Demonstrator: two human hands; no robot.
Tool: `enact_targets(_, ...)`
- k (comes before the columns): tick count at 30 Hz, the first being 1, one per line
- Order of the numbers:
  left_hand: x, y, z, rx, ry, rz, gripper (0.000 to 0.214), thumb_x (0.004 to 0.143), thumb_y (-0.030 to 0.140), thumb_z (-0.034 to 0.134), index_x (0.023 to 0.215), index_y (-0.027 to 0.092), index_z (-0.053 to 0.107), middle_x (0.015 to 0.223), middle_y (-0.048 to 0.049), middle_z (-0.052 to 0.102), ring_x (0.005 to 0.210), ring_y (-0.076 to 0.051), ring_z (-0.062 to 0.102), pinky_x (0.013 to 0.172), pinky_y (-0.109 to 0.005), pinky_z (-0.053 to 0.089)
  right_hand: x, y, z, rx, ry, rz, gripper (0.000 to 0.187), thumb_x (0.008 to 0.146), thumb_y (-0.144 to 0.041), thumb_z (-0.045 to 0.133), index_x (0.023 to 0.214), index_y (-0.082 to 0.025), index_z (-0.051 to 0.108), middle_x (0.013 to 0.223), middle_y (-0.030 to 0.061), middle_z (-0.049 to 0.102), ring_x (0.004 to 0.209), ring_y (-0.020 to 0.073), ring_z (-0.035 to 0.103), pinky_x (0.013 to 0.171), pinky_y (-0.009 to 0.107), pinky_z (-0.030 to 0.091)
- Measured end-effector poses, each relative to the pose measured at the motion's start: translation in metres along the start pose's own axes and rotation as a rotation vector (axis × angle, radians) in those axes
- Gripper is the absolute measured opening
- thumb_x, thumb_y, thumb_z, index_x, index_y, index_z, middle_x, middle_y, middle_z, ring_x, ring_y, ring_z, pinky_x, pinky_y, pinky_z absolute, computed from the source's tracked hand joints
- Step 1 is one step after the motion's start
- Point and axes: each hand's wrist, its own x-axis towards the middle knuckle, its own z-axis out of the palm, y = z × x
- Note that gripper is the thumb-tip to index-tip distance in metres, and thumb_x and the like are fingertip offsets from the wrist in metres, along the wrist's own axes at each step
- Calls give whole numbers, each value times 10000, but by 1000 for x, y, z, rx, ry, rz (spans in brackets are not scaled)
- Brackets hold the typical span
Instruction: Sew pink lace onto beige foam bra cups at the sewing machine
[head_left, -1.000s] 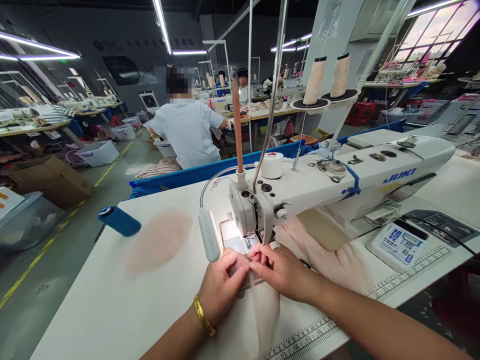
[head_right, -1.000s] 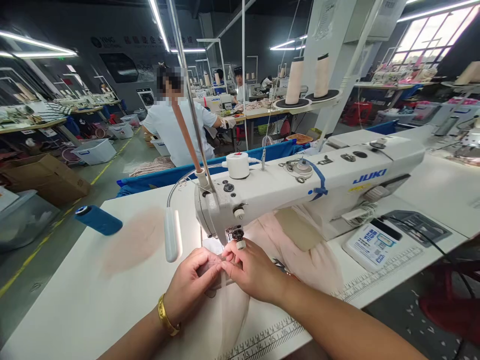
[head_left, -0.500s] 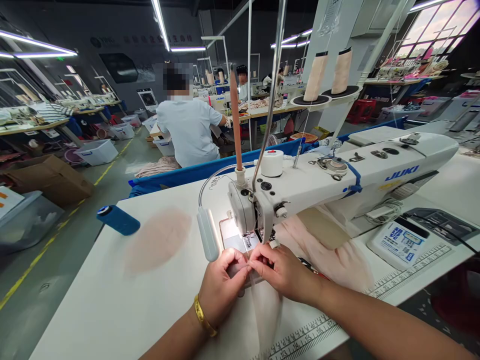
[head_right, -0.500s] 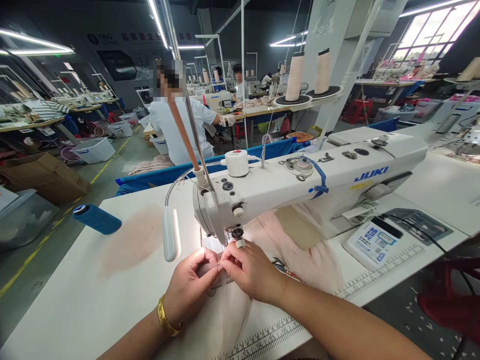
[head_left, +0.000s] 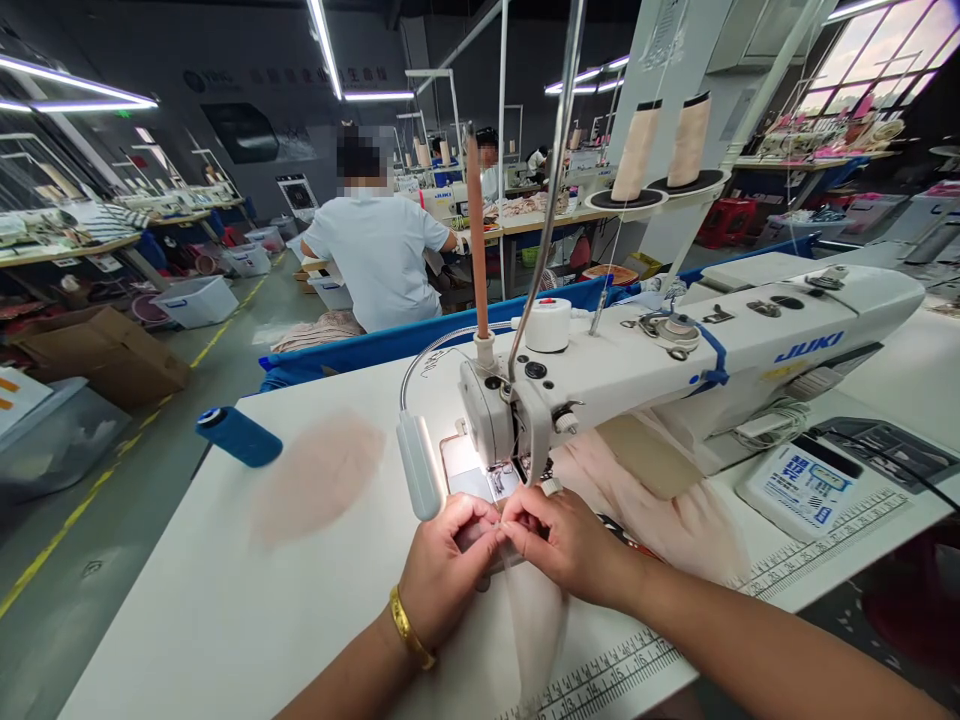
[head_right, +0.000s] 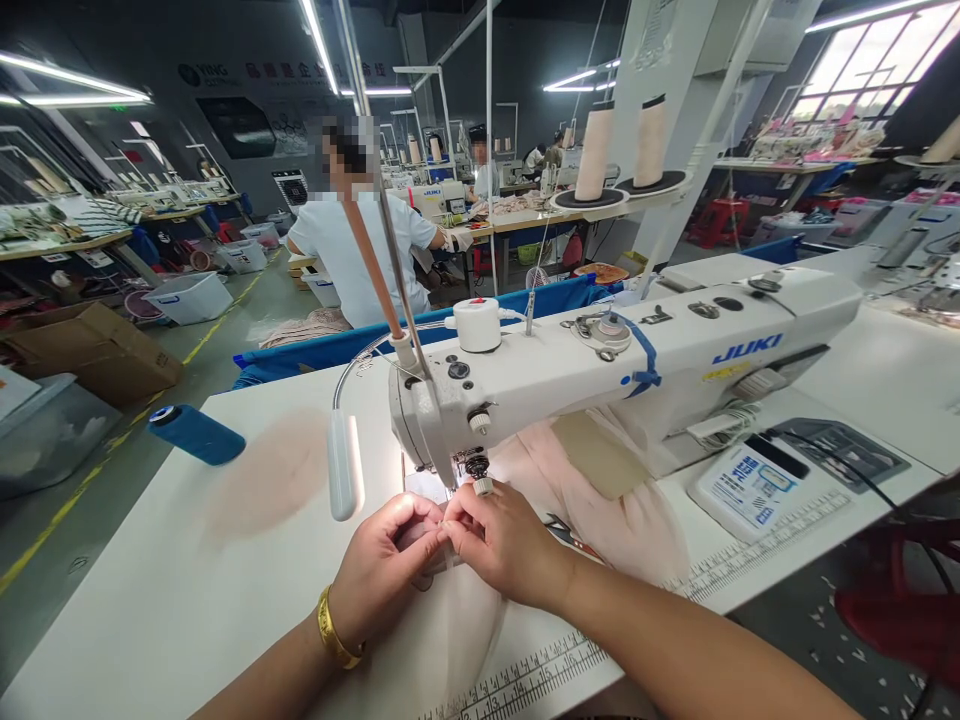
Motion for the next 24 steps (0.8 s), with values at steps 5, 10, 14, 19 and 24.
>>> enact_targets(5,-1,3,0,-3,6,4,264,851,441,699,819,199,599,748,24,562,522,-118,533,461,-244,493,0,-3,-2,-10,-7,-9,137,959,-214,509,828,-215,551,669,-45,586,614,142,517,641,281,347)
enact_targets(10,0,5,-1,166,34,107,241,865,426,657,768,206,668,821,-12,588,683,-163,575,567,-260,505,0,-2,0,-54,10,17,142,942,-194,529,803,-222,527,648,-48,572,612,148,513,650,282,350)
enact_targets(14,3,2,2,485,74,159,289,898,389,602,674,208,621,798,-18,603,721,-189,582,683,-313,476,1,5,8,-204,8,64,171,950,-167,544,789,-217,516,670,-33,632,625,158,532,652,288,333)
enact_targets(19,7,-4,6,713,179,368,115,921,286,636,847,205,601,884,-33,632,766,-210,582,703,-325,447,5,10,13,-419,35,100,172,926,-112,556,783,-207,561,681,-13,617,657,173,545,658,293,327)
enact_targets(24,6,-4,7,805,164,749,241,1014,157,538,833,216,686,865,-26,694,795,-203,559,688,-288,416,8,11,11,-390,60,142,120,917,-118,605,839,-208,624,777,-1,651,744,183,582,691,284,378)
